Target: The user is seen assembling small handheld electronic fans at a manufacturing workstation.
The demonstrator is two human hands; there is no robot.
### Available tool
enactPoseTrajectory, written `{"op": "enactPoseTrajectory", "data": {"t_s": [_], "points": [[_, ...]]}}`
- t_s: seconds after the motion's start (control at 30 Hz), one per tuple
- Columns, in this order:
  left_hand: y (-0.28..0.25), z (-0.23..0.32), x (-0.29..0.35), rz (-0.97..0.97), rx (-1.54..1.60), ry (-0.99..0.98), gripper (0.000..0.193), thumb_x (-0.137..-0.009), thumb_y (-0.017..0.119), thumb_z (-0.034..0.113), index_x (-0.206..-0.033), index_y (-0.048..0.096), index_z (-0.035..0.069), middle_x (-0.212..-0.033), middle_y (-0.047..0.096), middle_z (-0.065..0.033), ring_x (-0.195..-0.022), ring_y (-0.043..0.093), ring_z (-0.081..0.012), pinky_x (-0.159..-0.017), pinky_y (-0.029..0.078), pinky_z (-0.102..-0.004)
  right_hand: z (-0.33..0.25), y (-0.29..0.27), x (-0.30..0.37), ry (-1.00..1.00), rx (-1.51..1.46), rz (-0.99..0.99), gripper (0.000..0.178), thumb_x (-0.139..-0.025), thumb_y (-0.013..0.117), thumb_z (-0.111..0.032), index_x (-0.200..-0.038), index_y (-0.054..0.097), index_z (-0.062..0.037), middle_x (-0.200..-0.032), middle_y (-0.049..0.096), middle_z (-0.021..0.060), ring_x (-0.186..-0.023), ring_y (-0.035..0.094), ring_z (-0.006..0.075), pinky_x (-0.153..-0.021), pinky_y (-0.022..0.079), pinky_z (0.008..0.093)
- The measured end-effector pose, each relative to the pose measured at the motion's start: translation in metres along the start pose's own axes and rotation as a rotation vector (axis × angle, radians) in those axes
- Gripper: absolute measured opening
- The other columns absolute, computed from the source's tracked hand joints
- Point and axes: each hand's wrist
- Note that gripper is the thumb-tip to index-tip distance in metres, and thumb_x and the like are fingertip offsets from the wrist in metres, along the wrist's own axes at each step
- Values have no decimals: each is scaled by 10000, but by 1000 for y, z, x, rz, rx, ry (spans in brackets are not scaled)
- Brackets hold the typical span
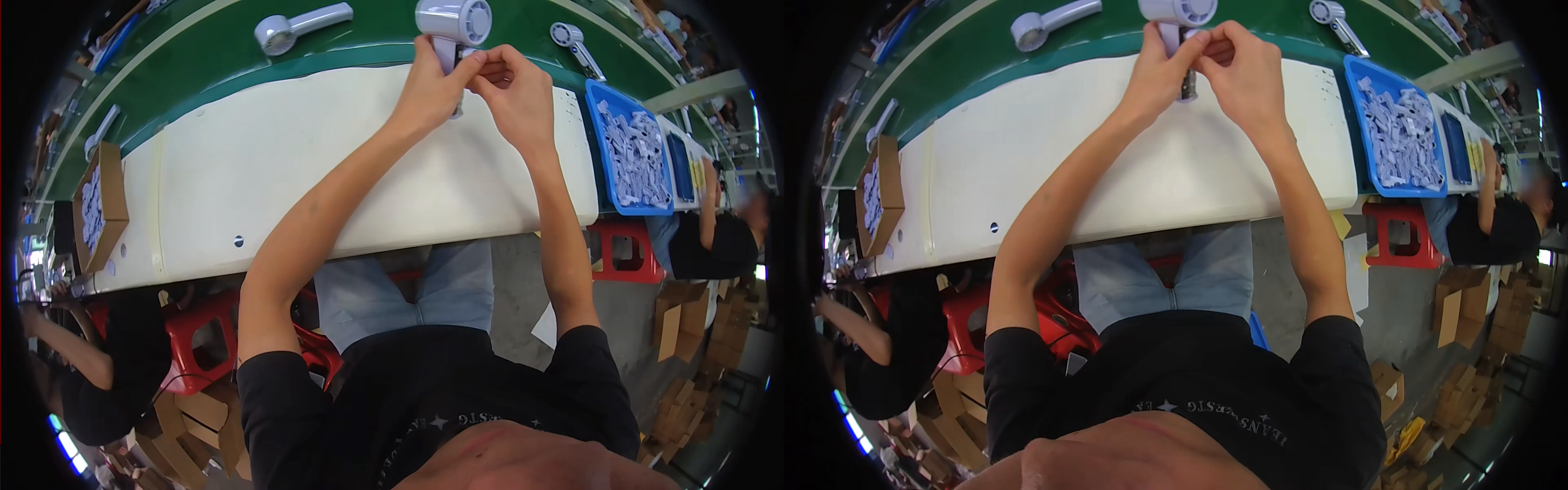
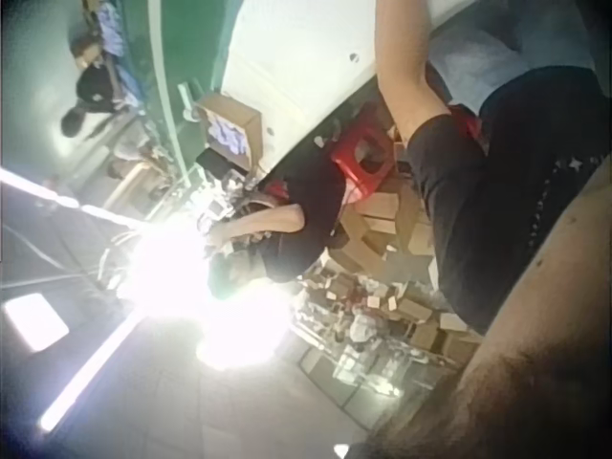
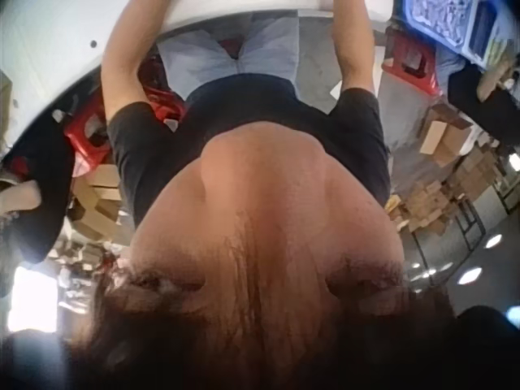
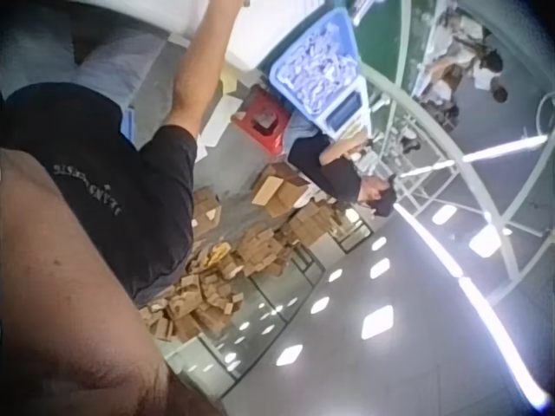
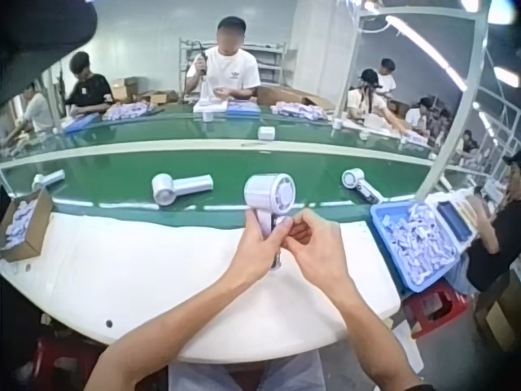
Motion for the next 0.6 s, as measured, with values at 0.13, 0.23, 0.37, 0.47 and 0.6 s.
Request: {"op": "enactPoseTrajectory", "data": {"t_s": [0.13,0.23,0.37,0.47,0.6], "points": [[43,-16,14,67,29,28,578,-873,619,343,-1187,347,-58,-1029,557,-139,-888,577,-192,-740,481,-296,18,-33,27,70,55,0,189,-779,709,-110,-833,612,43,-697,666,110,-640,646,173,-643,519,267],[41,-8,8,16,4,-8,508,-880,605,330,-1154,404,-47,-1001,589,-125,-870,589,-181,-755,482,-300,11,-33,22,144,49,-8,193,-794,698,-116,-872,609,36,-771,676,110,-697,648,167,-673,516,267],[21,-5,-7,-72,320,30,425,-909,570,313,-1154,438,-8,-1042,604,-111,-913,593,-164,-778,482,-298,17,-15,16,103,-148,-3,228,-817,686,-137,-948,593,24,-900,669,114,-818,641,165,-710,511,275],[25,-7,-1,-106,543,-31,393,-937,532,323,-1182,448,28,-1058,604,-84,-951,580,-139,-805,474,-287,25,-16,23,101,-285,-56,271,-836,672,-145,-1029,568,15,-986,642,105,-915,609,156,-773,485,280],[31,-9,3,-111,478,-70,427,-944,517,360,-1211,450,34,-1068,594,-78,-968,566,-134,-830,462,-288,34,-23,27,190,-461,-180,338,-849,656,-130,-1136,529,-4,-1056,599,74,-1010,556,140,-875,437,278]]}}
Point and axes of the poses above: each hand's wrist, its own x-axis away from the middle knuckle, its own y-axis out of the palm, z = x × y
